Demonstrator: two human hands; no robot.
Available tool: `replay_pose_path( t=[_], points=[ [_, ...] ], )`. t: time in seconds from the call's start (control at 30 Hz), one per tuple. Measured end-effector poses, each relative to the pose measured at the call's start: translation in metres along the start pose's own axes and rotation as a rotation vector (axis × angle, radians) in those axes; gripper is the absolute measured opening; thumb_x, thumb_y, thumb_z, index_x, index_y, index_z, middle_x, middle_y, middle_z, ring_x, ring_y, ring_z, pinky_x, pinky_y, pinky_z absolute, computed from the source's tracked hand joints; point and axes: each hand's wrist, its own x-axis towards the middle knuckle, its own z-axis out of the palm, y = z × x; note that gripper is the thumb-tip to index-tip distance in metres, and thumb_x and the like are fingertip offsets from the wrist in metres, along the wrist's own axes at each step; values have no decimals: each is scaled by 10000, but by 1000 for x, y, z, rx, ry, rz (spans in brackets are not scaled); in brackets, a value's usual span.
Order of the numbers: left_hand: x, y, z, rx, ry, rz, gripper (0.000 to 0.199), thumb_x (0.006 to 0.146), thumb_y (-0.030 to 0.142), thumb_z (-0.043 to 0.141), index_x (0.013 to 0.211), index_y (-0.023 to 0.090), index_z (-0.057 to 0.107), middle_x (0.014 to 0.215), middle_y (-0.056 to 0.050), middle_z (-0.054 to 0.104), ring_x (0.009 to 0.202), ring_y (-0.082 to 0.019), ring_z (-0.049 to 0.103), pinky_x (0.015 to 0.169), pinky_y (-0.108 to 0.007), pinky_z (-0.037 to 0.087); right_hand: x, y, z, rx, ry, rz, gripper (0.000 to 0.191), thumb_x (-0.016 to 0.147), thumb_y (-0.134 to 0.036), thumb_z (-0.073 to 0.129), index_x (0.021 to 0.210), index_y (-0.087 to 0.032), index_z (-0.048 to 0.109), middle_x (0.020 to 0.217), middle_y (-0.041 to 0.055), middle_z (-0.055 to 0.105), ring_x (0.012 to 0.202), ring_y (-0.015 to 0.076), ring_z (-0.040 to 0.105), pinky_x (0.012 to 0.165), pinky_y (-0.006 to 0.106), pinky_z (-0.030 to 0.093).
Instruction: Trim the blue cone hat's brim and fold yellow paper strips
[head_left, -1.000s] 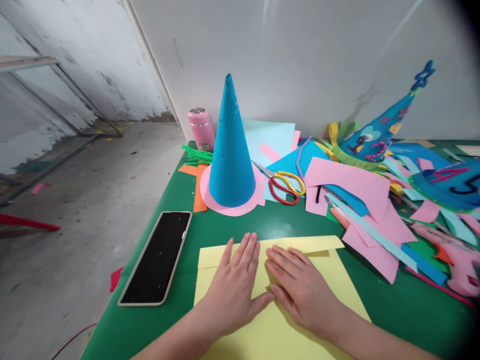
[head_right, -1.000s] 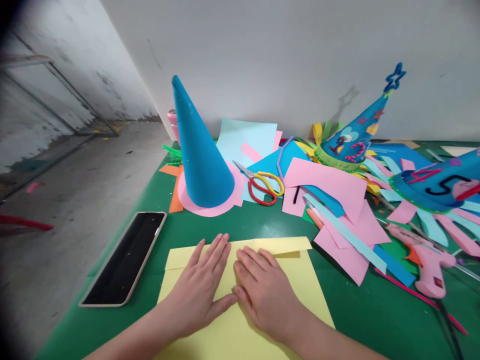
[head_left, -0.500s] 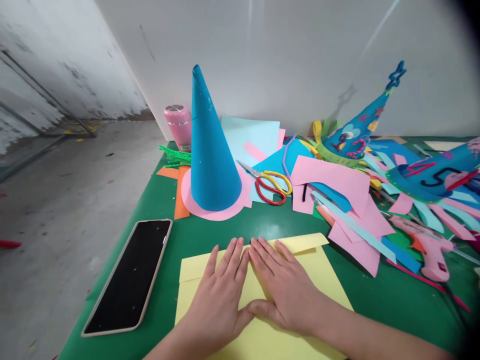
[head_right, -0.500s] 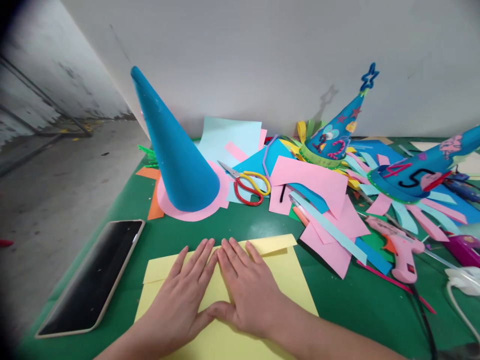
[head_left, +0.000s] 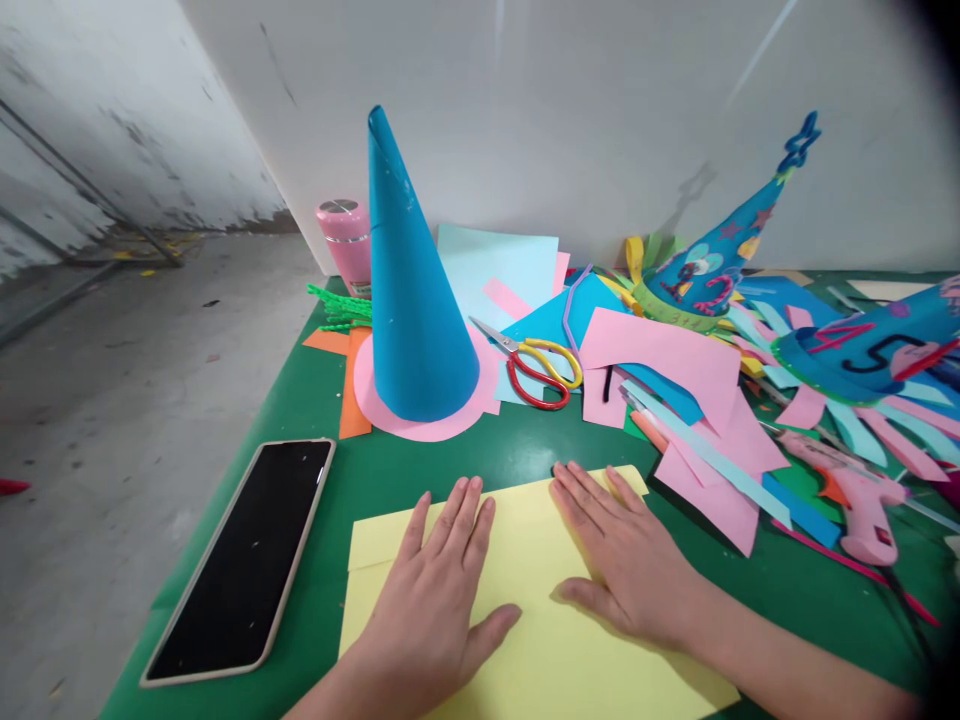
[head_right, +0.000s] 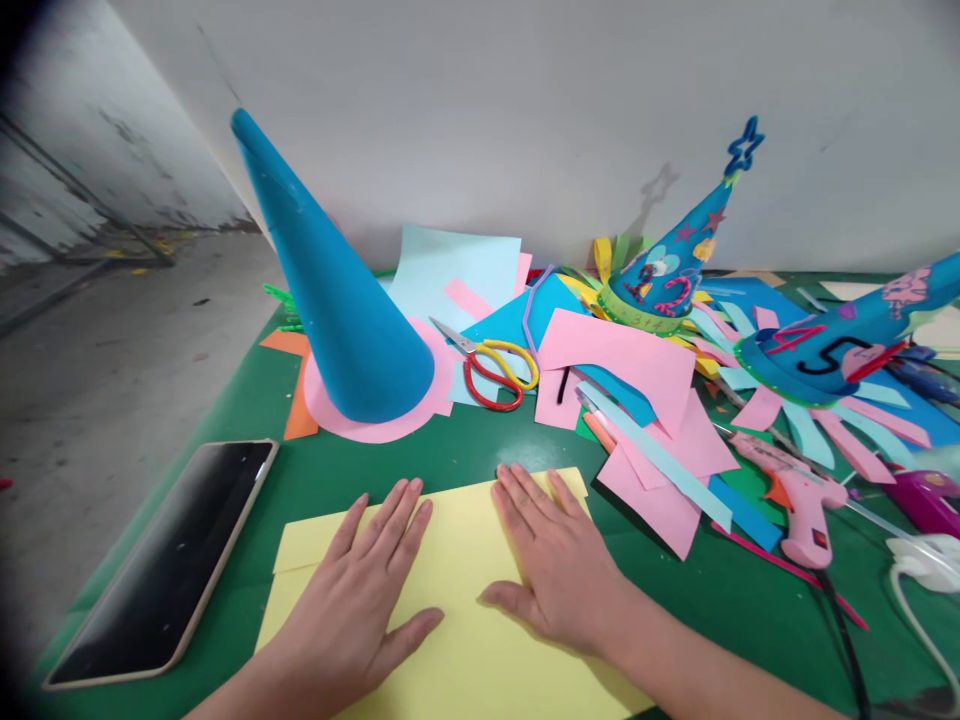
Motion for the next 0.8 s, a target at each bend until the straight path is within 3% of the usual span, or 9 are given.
replay_pose_path(
  t=[0.4,0.8],
  points=[
    [1,0,2,16,-15,6,752,795,607,322,1345,97,281,1393,-154,319,1299,-286,246,1058,-428,75,-24,33,7,-162,15,149,767,814,-594,322,1369,-77,203,1418,145,265,1310,263,214,989,506,269],
    [-1,0,2,-11,-11,-5,751,804,602,300,1373,122,202,1401,-131,314,1301,-275,244,1058,-421,120,-28,32,11,-257,123,290,764,784,-611,360,1287,-36,370,1378,235,306,1302,319,214,993,555,213]
  ],
)
